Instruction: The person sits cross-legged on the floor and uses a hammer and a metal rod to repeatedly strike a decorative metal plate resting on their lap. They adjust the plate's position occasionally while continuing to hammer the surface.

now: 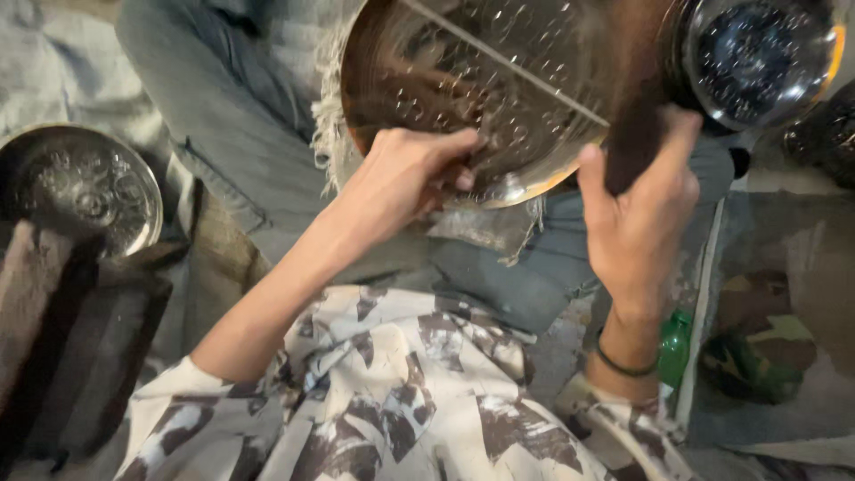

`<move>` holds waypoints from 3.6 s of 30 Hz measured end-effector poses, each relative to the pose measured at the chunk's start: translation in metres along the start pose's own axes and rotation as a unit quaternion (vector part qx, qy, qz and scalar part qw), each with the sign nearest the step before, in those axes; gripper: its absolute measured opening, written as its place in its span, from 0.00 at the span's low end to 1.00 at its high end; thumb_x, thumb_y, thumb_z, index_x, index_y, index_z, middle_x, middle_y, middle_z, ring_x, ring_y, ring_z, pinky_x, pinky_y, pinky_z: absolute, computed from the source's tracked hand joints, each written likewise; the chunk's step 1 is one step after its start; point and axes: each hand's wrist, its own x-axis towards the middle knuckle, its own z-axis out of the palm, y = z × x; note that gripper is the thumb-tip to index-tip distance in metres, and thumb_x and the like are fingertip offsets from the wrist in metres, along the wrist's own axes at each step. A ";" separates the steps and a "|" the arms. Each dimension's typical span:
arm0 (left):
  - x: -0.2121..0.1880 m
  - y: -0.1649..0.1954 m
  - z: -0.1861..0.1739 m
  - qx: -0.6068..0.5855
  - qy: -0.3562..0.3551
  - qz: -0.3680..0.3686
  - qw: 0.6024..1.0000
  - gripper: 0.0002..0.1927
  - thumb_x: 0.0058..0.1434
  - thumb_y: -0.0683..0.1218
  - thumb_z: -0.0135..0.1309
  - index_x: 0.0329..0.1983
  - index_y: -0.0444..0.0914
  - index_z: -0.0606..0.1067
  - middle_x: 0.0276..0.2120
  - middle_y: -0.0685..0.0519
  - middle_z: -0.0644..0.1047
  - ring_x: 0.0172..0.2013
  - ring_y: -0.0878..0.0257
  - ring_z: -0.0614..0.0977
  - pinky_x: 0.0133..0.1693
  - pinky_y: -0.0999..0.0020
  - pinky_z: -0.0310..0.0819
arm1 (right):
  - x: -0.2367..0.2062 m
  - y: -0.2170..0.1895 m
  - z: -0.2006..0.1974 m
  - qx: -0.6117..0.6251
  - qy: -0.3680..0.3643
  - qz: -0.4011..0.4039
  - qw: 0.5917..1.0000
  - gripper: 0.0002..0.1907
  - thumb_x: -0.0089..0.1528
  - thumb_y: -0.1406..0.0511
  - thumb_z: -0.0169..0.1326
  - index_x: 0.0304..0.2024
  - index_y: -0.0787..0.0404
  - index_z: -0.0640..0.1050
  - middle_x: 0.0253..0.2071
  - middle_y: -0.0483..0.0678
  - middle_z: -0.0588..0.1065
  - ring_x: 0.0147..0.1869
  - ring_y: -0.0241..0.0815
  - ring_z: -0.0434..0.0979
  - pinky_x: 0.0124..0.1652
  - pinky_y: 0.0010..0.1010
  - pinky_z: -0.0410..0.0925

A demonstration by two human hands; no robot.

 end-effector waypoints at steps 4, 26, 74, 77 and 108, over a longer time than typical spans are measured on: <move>-0.001 0.001 0.015 0.063 0.151 0.059 0.985 0.21 0.55 0.34 0.59 0.52 0.39 0.77 0.31 0.45 0.82 0.31 0.51 0.85 0.33 0.60 0.77 | 0.037 -0.011 -0.021 -0.133 -0.200 -0.162 0.957 0.28 0.60 0.65 0.64 0.61 0.60 0.70 0.46 0.58 0.79 0.44 0.61 0.80 0.41 0.48 0.72; -0.033 0.022 0.032 -0.066 0.332 -0.024 0.941 0.15 0.64 0.33 0.56 0.54 0.36 0.74 0.39 0.49 0.84 0.42 0.59 0.89 0.41 0.68 0.83 | 0.059 -0.023 -0.053 -0.287 -0.227 -0.161 0.917 0.23 0.68 0.63 0.65 0.62 0.59 0.71 0.41 0.50 0.78 0.38 0.45 0.80 0.38 0.33 0.73; 0.007 0.005 0.030 -0.056 0.133 0.103 0.984 0.18 0.62 0.32 0.58 0.53 0.37 0.72 0.37 0.48 0.83 0.38 0.58 0.88 0.41 0.69 0.80 | 0.011 0.019 -0.025 -0.137 -0.097 -0.097 0.981 0.42 0.60 0.64 0.68 0.71 0.51 0.60 0.36 0.51 0.79 0.32 0.51 0.77 0.37 0.38 0.73; 0.009 0.008 0.027 -0.052 0.122 0.109 0.985 0.17 0.63 0.34 0.59 0.54 0.36 0.72 0.34 0.48 0.82 0.36 0.55 0.87 0.39 0.68 0.79 | 0.003 0.032 -0.026 -0.160 -0.065 -0.152 0.973 0.33 0.66 0.66 0.63 0.70 0.60 0.64 0.52 0.56 0.78 0.46 0.52 0.81 0.47 0.37 0.75; 0.035 0.001 0.003 -0.006 -0.020 0.251 0.968 0.14 0.63 0.40 0.60 0.51 0.37 0.73 0.35 0.43 0.79 0.35 0.43 0.81 0.37 0.56 0.75 | -0.068 0.029 0.005 0.037 -0.037 0.108 0.993 0.38 0.64 0.67 0.66 0.74 0.59 0.64 0.49 0.57 0.77 0.45 0.46 0.78 0.49 0.36 0.73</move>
